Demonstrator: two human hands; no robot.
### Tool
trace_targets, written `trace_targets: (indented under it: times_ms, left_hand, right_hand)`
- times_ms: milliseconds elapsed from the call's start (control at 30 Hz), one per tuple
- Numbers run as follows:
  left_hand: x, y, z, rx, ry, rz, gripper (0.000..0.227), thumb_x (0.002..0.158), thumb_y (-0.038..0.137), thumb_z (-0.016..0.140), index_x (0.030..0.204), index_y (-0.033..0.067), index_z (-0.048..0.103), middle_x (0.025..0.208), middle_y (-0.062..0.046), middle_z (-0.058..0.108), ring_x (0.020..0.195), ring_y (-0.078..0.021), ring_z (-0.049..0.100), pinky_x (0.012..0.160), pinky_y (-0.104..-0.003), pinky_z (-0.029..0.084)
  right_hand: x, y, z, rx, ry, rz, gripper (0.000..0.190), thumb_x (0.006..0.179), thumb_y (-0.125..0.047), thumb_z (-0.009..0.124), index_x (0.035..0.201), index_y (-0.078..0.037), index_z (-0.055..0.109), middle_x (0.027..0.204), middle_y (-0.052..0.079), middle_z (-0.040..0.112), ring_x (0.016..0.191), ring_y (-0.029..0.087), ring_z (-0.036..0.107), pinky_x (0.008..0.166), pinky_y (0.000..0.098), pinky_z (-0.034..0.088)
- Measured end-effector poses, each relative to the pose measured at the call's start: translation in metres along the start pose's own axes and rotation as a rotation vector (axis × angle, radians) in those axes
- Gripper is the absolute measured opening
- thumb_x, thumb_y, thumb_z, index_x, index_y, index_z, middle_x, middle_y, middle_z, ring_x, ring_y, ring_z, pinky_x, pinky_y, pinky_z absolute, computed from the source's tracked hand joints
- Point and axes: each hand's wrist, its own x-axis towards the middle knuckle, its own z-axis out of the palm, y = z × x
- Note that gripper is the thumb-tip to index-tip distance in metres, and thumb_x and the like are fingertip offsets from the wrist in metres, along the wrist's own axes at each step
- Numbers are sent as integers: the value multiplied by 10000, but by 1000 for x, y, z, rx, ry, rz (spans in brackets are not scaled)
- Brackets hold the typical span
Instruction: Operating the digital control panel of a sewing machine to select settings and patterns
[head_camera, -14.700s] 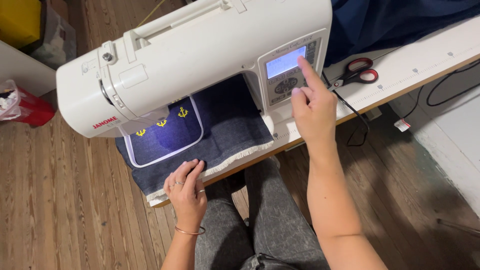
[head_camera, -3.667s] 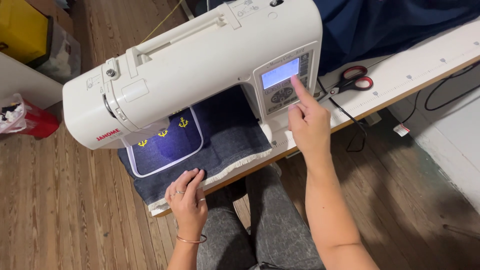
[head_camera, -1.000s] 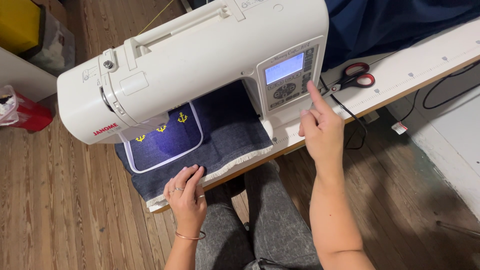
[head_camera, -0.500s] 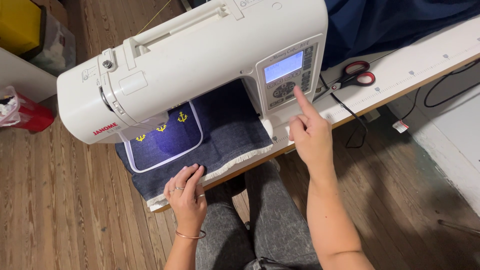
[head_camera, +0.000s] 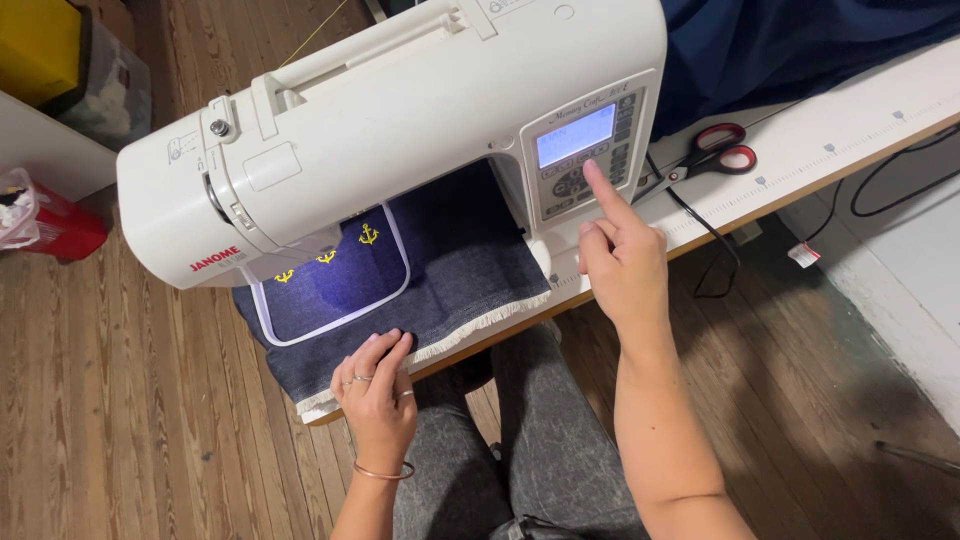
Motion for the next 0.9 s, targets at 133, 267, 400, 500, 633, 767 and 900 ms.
trace_targets:
  times_ms: [133, 267, 400, 500, 633, 767, 900]
  left_hand:
    - [1, -1, -2, -1, -15, -11, 432, 911, -46, 552, 1223, 213, 701, 1270, 46, 671, 1220, -214, 635, 1058, -383, 355]
    - [0, 0, 0, -17, -12, 0, 465, 861, -57, 541, 1210, 198, 714, 1257, 30, 681, 1214, -229, 638, 1053, -386, 354]
    - [-3, 1, -3, -16, -7, 18, 442, 916, -63, 548, 1237, 199, 702, 1285, 29, 670, 1234, -227, 634, 1055, -392, 363]
    - [-7, -9, 9, 0, 63, -11, 406, 858, 51, 648, 1175, 285, 745, 1229, 106, 696, 1203, -139, 620, 1108, -357, 337]
    - [-8, -10, 9, -7, 57, 1, 398, 872, 49, 651, 1190, 268, 747, 1230, 90, 697, 1209, -146, 616, 1104, -363, 333]
    - [-10, -9, 7, -6, 77, 15, 417, 867, 38, 645, 1204, 263, 744, 1241, 80, 691, 1214, -153, 608, 1098, -366, 341]
    - [-12, -10, 8, -25, 101, 38, 428, 842, 28, 660, 1197, 253, 745, 1227, 74, 691, 1205, -161, 609, 1080, -378, 355]
  right_hand:
    - [9, 13, 13, 11, 30, -34, 589, 979, -36, 477, 1537, -223, 489, 536, -33, 507, 508, 79, 490, 615, 231, 490]
    - [6, 17, 2, 37, 17, -66, 599, 967, -5, 477, 1530, -208, 505, 547, -63, 423, 526, 78, 441, 620, 228, 463]
    - [-14, 12, -12, 154, 113, -35, 569, 959, -19, 456, 1513, -123, 531, 520, -9, 449, 515, 91, 434, 573, 229, 414]
    - [-26, 36, -10, 144, 138, -115, 565, 905, -3, 507, 1445, -137, 602, 467, 46, 507, 511, 142, 511, 553, 264, 458]
    - [-50, 39, -23, 154, 146, -86, 550, 907, -11, 510, 1430, -141, 617, 466, 41, 506, 506, 130, 514, 543, 244, 455]
    - [-73, 35, -39, 161, 160, -102, 545, 914, -21, 510, 1441, -122, 609, 480, 35, 513, 519, 118, 497, 541, 222, 431]
    - [-93, 31, -60, 140, 182, -142, 547, 911, -27, 513, 1441, -116, 612, 478, 32, 508, 511, 115, 472, 530, 217, 408]
